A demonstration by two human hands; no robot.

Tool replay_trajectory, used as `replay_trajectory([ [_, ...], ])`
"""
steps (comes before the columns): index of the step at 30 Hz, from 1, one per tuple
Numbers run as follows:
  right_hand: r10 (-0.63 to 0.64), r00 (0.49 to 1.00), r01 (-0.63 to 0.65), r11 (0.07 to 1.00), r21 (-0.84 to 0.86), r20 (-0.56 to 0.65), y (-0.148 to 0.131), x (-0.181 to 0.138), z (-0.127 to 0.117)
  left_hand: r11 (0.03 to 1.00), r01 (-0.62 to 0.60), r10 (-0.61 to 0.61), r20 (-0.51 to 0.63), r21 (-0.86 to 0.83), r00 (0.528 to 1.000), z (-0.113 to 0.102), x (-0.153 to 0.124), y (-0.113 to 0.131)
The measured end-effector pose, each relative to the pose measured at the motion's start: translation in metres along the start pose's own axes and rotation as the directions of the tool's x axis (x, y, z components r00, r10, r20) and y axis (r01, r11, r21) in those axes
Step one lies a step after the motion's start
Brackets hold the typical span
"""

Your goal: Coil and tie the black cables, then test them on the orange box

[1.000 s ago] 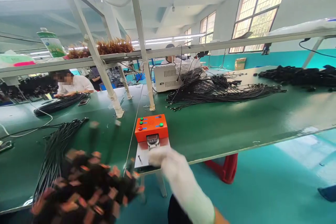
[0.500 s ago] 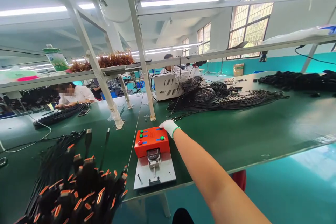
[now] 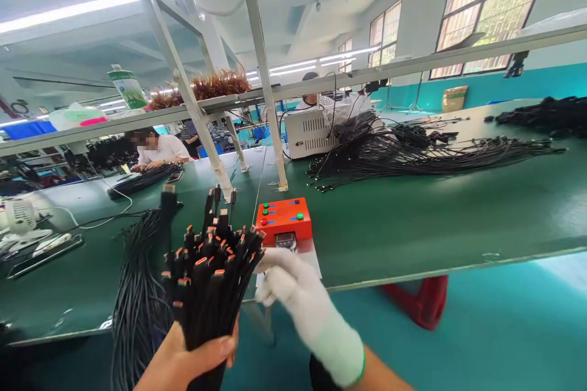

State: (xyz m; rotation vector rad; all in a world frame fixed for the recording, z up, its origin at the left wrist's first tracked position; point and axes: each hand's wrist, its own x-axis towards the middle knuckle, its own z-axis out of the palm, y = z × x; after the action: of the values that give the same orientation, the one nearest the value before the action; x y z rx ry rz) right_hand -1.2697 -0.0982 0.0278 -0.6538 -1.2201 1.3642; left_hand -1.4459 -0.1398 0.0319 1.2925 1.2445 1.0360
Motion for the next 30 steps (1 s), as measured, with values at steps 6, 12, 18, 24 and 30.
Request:
replay_trajectory([
  [6, 0.059, 0.971, -0.002, 0.971, 0.237, -0.234, 0.018, -0.037, 0.038, 0.997, -0.075, 0.074, -0.14, 0.0, 0.987, 0.011, -0.014, -0.014],
  [12, -0.001, 0.928, 0.145, 0.923, 0.358, -0.374, 0.009, -0.051, 0.034, 0.994, -0.099, 0.111, -0.324, 0.053, 0.94, 0.017, -0.033, -0.014],
  [18, 0.165, 0.889, -0.129, 0.985, 0.112, -0.426, 0.021, -0.06, 0.007, 0.992, -0.058, 0.083, -0.226, 0.113, 0.97, 0.011, -0.035, -0.012],
  [24, 0.364, 0.881, -0.336, 0.931, 0.142, -0.302, 0.063, -0.05, -0.001, 0.996, -0.036, 0.05, -0.162, 0.085, 0.986, 0.007, -0.02, -0.011],
  [30, 0.345, 0.9, -0.309, 0.936, 0.169, -0.267, 0.072, -0.031, -0.003, 0.997, 0.014, -0.002, -0.146, 0.076, 0.989, 0.006, -0.017, -0.012],
])
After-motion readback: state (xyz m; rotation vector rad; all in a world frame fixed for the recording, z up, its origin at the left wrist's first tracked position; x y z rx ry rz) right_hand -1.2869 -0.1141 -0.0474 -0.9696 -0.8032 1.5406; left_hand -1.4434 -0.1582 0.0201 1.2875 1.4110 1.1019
